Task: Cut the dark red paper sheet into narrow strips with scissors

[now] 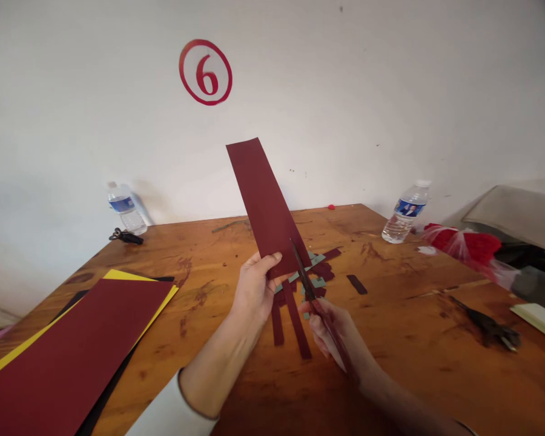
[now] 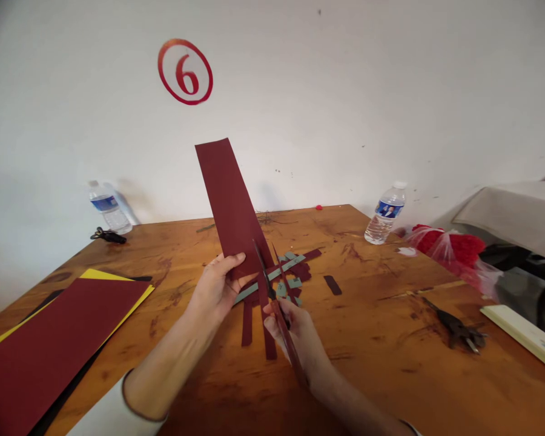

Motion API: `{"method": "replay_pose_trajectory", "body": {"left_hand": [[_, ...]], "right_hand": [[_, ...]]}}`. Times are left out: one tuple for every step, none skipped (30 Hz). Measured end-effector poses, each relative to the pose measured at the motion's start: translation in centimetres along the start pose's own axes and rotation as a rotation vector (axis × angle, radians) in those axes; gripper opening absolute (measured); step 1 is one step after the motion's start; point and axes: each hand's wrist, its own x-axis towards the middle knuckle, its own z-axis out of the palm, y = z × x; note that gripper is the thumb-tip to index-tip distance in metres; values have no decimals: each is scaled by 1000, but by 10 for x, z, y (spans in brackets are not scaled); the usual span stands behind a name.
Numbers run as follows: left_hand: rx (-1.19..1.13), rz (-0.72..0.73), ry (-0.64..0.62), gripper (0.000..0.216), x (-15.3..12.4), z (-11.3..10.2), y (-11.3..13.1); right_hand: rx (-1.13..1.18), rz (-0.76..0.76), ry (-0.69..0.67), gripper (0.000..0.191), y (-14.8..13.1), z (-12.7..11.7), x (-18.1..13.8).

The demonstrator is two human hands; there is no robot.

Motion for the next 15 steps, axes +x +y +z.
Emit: {"method": "replay_pose_trajectory", "body": {"left_hand": [[1,0,0,18,0,0,0],[0,1,2,18,0,0,0],[0,0,5,18,-1,1,0],[0,-2,7,18,-1,1,0],[-1,-5,8,17,-1,1,0],[-1,-8,8,17,-1,1,0],[-2,-10,11,17,-1,1,1],[-4,-12,16,17,-2,1,1],[-6,-15,18,17,-2,1,2],[-7,-18,19,18,-2,1,2],[-8,-20,18,18,-2,1,2],[-6,-23,15,18,-2,1,2],[-4,-25,11,17,-2,1,2],[-2,-26,9,17,-2,1,2],[-3,-23,11,18,-1,1,2]], "right_hand": [[6,8,0,62,-1,0,0],[13,16,3,62,-1,1,-1],[18,23,6,62,-1,1,-1],[21,28,10,62,-1,1,-1],[22,28,16,62,0,1,-1],[20,26,21,62,1,0,-1],[15,22,23,63,2,0,0],[7,18,23,63,3,-1,0],[1,14,21,63,4,-1,1],[-3,10,21,62,4,-2,1],[-7,7,17,62,5,-2,1],[-11,8,12,62,5,-2,2],[-12,12,7,62,4,-2,1],[-11,18,6,62,3,-2,1],[-6,27,6,62,2,-1,1]]}}
